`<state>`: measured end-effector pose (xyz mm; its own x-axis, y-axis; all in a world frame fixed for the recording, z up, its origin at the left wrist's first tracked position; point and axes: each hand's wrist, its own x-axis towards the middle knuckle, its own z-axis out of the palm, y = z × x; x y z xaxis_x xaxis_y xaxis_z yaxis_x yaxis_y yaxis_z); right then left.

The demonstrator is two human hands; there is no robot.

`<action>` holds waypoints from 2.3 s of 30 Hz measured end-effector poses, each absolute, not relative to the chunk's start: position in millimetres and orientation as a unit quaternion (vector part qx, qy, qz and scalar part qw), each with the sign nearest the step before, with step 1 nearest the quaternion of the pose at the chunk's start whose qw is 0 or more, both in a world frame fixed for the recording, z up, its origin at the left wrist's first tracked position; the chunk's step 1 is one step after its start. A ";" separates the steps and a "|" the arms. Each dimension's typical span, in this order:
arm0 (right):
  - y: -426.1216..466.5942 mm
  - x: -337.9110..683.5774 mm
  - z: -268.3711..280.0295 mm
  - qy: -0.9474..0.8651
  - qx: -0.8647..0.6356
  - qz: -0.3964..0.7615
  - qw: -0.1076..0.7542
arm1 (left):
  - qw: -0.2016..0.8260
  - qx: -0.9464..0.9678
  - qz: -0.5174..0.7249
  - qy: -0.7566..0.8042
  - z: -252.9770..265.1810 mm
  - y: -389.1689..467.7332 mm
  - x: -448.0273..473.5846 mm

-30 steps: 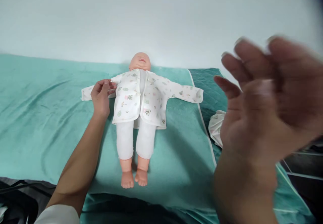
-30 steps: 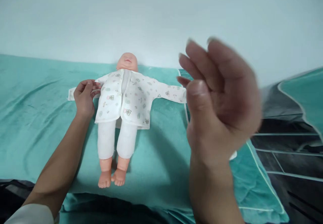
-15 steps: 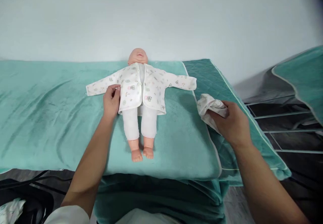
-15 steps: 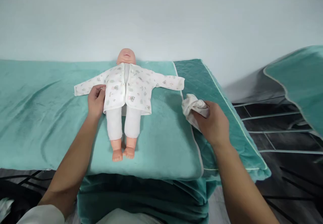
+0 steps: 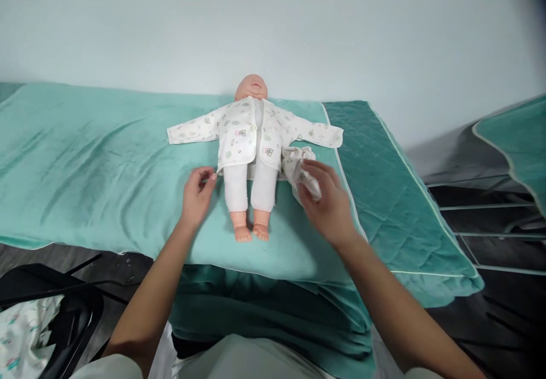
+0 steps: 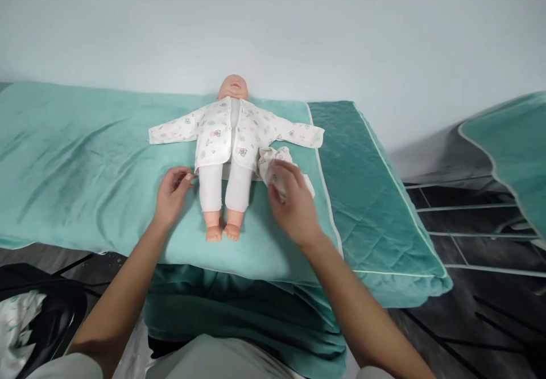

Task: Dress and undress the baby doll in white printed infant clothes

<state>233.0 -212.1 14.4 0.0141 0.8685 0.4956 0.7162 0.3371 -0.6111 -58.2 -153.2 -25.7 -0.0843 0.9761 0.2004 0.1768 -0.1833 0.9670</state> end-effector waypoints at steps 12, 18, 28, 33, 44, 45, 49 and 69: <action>-175.8 218.6 -46.5 -0.515 -0.649 0.094 0.552 | 0.609 0.377 0.567 0.408 -20.8 -84.9 -32.0; -141.6 243.2 -50.1 -0.500 -0.620 0.133 0.590 | 0.681 0.368 0.519 0.363 -13.7 -64.7 -27.6; -85.4 243.4 -47.8 -0.481 -0.481 0.355 0.641 | 0.664 0.397 0.510 0.376 -11.6 -68.3 -14.4; -92.3 238.1 -39.1 -0.495 -0.435 0.391 0.642 | 0.650 0.435 0.498 0.374 -11.5 -65.0 -4.3; -122.3 241.5 -40.6 -0.538 -0.460 0.339 0.620 | 0.406 0.533 0.544 0.506 -25.8 -77.5 -13.6; -128.2 241.9 -40.1 -0.548 -0.465 0.330 0.613 | 0.382 0.554 0.540 0.506 -26.7 -82.1 -17.6; -143.7 239.9 -35.5 -0.630 -0.486 0.216 0.566 | 0.234 0.695 0.518 0.440 -26.6 -102.1 -30.1; -117.0 221.6 -15.5 -0.705 -0.451 0.183 0.515 | 0.143 0.764 0.476 0.412 -7.9 -108.3 -19.0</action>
<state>221.6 -117.0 -15.5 -0.0618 0.8246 0.5624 0.4482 0.5264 -0.7225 -19.0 -108.3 -7.9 0.2082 0.7659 0.6083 0.4930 -0.6193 0.6111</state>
